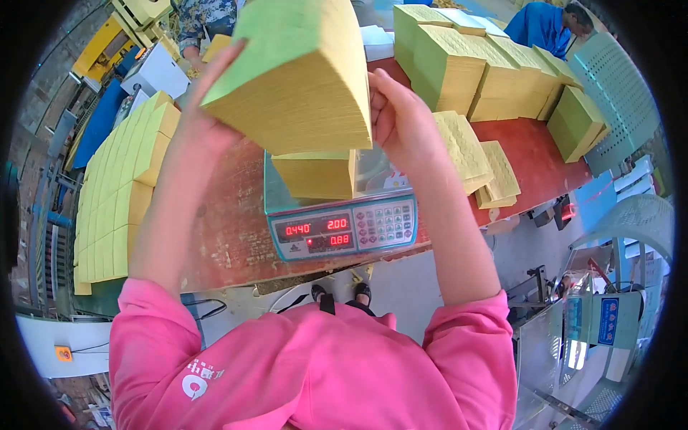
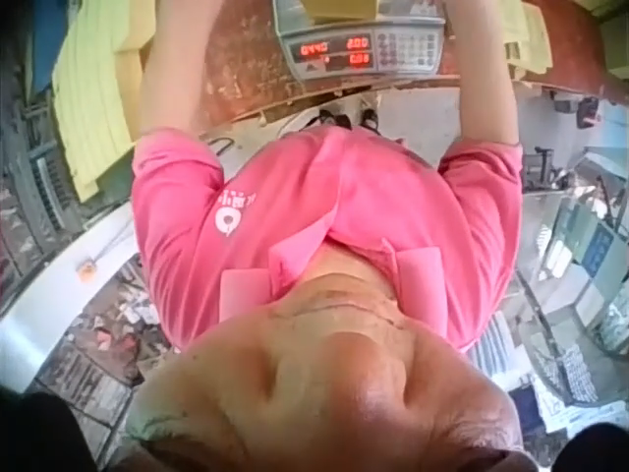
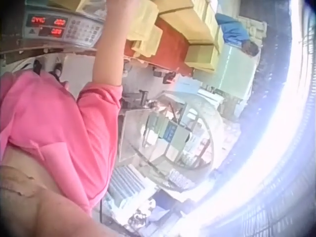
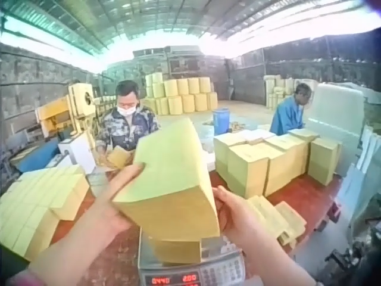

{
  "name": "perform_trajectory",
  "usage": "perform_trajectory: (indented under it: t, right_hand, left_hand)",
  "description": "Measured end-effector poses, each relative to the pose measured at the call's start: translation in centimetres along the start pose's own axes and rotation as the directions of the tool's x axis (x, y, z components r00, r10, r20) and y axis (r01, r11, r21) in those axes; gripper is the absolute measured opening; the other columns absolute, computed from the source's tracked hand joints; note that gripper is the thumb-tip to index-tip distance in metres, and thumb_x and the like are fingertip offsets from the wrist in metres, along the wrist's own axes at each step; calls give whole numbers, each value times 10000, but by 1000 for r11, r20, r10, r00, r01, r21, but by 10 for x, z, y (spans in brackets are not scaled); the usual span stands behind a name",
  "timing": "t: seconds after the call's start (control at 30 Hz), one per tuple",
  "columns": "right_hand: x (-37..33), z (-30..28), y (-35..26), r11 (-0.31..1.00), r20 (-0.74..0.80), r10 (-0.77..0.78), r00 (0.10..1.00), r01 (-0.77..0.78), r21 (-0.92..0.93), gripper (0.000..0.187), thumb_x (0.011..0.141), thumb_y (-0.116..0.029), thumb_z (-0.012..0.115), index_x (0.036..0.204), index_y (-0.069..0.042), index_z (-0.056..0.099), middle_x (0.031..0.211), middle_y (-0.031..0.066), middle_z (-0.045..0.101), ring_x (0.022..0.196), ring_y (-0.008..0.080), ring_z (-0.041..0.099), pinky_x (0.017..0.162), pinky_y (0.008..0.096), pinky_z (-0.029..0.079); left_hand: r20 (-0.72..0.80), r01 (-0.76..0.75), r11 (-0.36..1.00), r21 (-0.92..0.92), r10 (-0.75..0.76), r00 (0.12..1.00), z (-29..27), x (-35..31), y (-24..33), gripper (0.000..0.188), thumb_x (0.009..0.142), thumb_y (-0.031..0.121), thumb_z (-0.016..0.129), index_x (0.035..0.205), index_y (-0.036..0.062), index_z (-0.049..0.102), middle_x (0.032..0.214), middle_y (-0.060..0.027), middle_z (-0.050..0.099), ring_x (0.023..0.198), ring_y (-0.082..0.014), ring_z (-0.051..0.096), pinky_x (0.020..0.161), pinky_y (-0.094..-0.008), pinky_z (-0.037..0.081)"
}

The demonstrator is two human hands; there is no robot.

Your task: The recorder sorts through stacks of yellow paper, placing them on an electronic scale to reach a target weight, and then stacks the verified bundles.

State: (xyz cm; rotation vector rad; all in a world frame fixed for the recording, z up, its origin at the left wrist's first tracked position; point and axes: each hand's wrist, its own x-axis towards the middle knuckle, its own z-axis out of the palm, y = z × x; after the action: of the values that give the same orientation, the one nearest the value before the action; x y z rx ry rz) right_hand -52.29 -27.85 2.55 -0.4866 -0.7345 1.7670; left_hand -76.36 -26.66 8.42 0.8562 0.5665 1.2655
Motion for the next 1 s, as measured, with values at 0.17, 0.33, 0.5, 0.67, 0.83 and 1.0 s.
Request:
perform_trajectory:
  t: [0.17,0.33,0.5,0.67,0.83,1.0]
  right_hand:
    - [28,-14,15,927,-61,32,998,-52,-371,282,988,-238,516,1080,4,625,903,47,663,717,111,617,646,271,509]
    - [37,-31,23,892,-113,47,992,-93,-442,268,988,-236,512,1073,-9,628,870,26,648,697,104,613,631,257,504]
    - [35,-26,29,873,-149,30,988,-99,-477,278,973,-207,508,1124,-6,626,848,18,638,682,97,605,619,250,500]
    - [30,-32,29,863,-150,18,989,-91,-496,294,963,-186,512,1153,12,618,851,24,638,674,99,598,615,251,497]
    - [25,-24,33,841,-165,-13,986,-79,-535,306,954,-184,535,1166,22,616,858,38,642,676,106,597,614,255,497]
    - [18,-27,32,768,-212,-55,976,-95,-634,322,945,-196,557,1169,26,621,899,53,658,693,115,597,628,261,506]
  left_hand:
    - [-29,306,940,149,-305,952,-36,29,0,458,901,355,641,1259,74,580,1193,-46,627,1078,-159,595,897,-342,484]
    - [-85,356,885,300,-346,934,-42,35,-2,489,872,411,667,1246,104,596,1181,-15,624,1073,-130,569,853,-301,465]
    - [-63,337,870,360,-338,939,-46,31,-4,498,855,442,680,1223,116,610,1174,-4,616,1050,-117,557,828,-290,448]
    - [-124,347,837,423,-325,937,-32,23,-5,515,855,465,668,1224,112,608,1170,-7,617,1054,-123,558,855,-308,437]
    - [-65,299,845,442,-303,951,-49,24,-8,526,869,461,648,1276,133,585,1225,-18,598,1129,-128,538,887,-311,429]
    - [-35,260,832,490,-279,960,-39,13,-12,568,888,435,629,1350,118,537,1312,-36,562,1187,-148,524,927,-324,427]
